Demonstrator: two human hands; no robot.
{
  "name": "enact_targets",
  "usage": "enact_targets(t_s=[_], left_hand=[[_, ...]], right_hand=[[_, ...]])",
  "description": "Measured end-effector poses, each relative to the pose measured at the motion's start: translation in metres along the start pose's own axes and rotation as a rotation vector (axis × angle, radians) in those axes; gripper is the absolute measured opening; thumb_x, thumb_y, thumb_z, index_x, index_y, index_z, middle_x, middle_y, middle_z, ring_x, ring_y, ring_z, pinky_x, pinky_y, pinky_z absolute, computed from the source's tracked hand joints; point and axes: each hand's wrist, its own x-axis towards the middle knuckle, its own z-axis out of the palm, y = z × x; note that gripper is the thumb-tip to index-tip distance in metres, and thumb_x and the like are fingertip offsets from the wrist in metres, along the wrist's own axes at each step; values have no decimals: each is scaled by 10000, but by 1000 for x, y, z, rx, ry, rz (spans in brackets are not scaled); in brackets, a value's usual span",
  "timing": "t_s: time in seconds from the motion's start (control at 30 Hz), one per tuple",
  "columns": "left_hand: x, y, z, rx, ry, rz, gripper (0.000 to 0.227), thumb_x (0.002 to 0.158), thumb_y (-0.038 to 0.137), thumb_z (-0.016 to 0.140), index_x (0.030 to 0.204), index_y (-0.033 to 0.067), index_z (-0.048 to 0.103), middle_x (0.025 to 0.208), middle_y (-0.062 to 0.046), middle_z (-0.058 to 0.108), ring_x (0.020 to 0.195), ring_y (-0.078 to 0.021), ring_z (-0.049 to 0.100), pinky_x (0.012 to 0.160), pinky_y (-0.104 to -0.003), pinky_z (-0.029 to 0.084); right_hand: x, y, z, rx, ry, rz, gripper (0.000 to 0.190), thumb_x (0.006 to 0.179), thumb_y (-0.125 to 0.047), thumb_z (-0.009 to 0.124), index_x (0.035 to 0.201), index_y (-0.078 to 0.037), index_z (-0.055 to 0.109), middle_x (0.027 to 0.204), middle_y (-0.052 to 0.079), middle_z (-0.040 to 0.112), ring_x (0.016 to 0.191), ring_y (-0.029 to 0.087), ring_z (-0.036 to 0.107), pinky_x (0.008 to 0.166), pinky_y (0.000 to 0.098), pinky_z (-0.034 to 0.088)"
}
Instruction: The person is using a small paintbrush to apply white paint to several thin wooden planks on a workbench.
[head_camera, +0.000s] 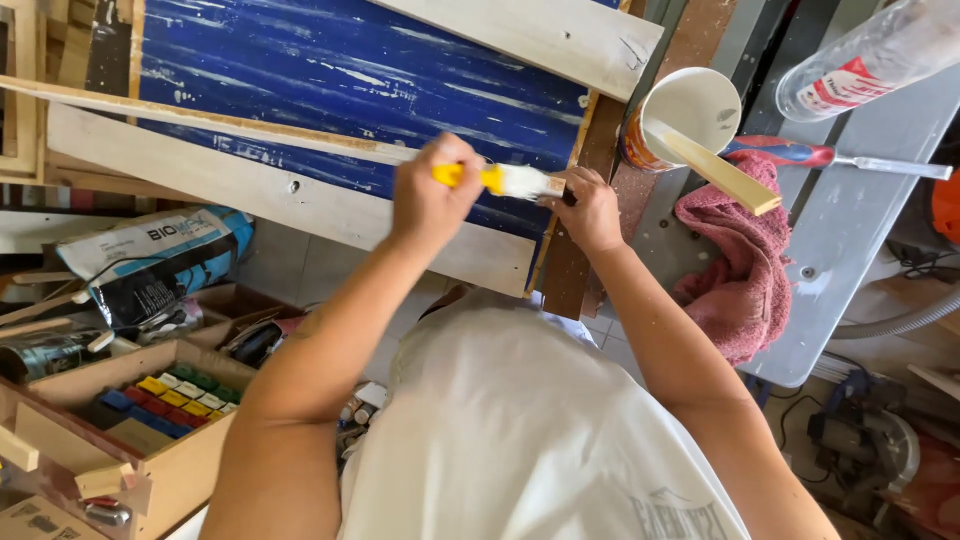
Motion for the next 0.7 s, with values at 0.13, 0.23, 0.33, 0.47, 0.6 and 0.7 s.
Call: enact_targets(t_s=[0.13,0.23,0.33,0.47,0.6,0.7], left_hand=[[13,-10,-31,88,24,-4,138,940,-27,732,885,64,645,750,-142,700,689,-356,734,663,-383,580],[5,6,-4,-113,73,-9,102,948,22,735,914,92,668,754,-108,711,693,-314,733,662,-380,563],[6,8,5,-63,-65,-15,114,959,77,734,885,109,653,769,-125,720,685,-317,738,679,-367,610],[11,-13,-20,62,-25,20,119,956,44,727,902,108,642,761,-128,696,704,-366,724,674,-425,582],[9,28,17,-86,-20,-36,104,957,97,735,897,108,651,749,-129,718,689,-374,738,645,-409,584],[5,2,15,70,-12,-9,128,912,113,775,885,142,654,717,-132,697,694,-411,733,612,-464,586]], right_hand=[[5,-14,-6,1,23,-14,323,787,-156,928,1046,-23,790,998,120,757,964,371,730,888,449,588],[-1,-10,-1,9,8,-22,323,790,-145,924,1058,-20,793,990,118,758,953,370,726,890,455,589],[1,-5,-1,-51,20,-21,293,803,-138,891,1065,-53,790,1008,99,754,976,347,723,886,435,591],[3,-17,-5,14,13,5,323,808,-187,919,1071,-47,796,1004,102,755,966,356,716,891,444,586],[-2,6,2,-70,-11,-22,361,790,-196,926,1091,-63,779,1043,101,747,1015,356,710,902,444,588],[1,-4,-1,-35,8,-12,352,806,-228,930,1078,-52,791,1016,96,759,977,349,717,891,439,589]])
